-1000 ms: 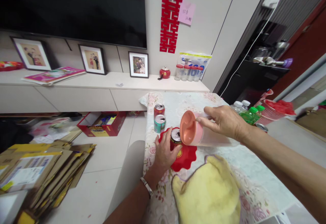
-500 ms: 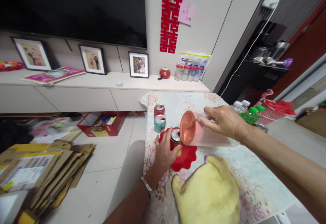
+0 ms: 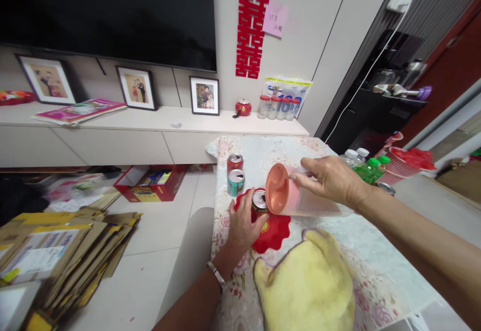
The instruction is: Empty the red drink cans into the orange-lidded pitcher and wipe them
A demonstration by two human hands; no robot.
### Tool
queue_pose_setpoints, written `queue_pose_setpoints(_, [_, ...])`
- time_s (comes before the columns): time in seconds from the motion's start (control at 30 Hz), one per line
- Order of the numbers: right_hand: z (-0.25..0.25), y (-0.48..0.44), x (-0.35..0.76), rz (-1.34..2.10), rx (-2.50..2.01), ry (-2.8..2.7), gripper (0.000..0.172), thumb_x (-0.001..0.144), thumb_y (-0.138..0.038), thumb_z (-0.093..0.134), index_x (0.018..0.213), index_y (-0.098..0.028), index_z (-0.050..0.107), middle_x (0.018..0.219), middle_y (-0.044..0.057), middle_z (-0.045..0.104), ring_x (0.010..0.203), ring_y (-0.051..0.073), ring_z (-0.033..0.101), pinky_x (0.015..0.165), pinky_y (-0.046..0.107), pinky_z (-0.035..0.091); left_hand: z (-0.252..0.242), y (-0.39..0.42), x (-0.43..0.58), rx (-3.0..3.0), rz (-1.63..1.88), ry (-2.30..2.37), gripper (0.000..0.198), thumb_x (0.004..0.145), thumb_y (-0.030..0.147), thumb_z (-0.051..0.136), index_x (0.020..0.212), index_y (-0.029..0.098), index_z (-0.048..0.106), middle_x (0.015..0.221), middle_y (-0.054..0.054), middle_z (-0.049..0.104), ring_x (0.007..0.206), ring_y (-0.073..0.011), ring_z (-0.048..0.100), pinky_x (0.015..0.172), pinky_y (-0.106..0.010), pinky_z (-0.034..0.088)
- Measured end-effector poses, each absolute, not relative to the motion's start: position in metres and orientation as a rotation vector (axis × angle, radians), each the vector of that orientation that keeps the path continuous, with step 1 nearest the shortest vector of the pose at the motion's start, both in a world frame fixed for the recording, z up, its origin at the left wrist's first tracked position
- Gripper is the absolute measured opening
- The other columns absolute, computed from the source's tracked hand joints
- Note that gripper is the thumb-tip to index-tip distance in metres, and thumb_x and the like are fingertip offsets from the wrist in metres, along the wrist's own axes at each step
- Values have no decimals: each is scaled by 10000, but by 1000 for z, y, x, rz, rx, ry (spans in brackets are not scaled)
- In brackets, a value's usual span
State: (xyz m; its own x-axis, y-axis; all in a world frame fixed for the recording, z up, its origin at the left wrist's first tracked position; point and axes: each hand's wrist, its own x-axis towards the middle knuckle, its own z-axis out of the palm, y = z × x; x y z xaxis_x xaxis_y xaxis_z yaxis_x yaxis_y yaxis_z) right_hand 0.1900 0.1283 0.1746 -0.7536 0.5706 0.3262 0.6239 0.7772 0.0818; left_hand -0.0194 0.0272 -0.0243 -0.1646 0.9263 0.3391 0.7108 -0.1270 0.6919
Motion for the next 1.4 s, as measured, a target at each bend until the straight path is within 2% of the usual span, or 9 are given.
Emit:
queue_pose_setpoints(0.7, [175,128,189,-278,-915,-2683,465,1024,-572,481,691,-254,414,516,-52,409,471,127,363,542,309,252,-21,26,-19,1797,1149,1852,710,928,280,660,1573,175,383,1572,-183,568,1480,-321,509,1288,-662,226])
queue_pose_setpoints(1.4, [173,129,190,-294,-902,-2680,473,1028,-583,470,695,-250,422,521,-58,388,467,121,352,539,301,244,-24,28,-19,1808,1195,1846,731,915,268,692,1566,151,380,1566,-180,575,1462,-331,529,1251,-706,272])
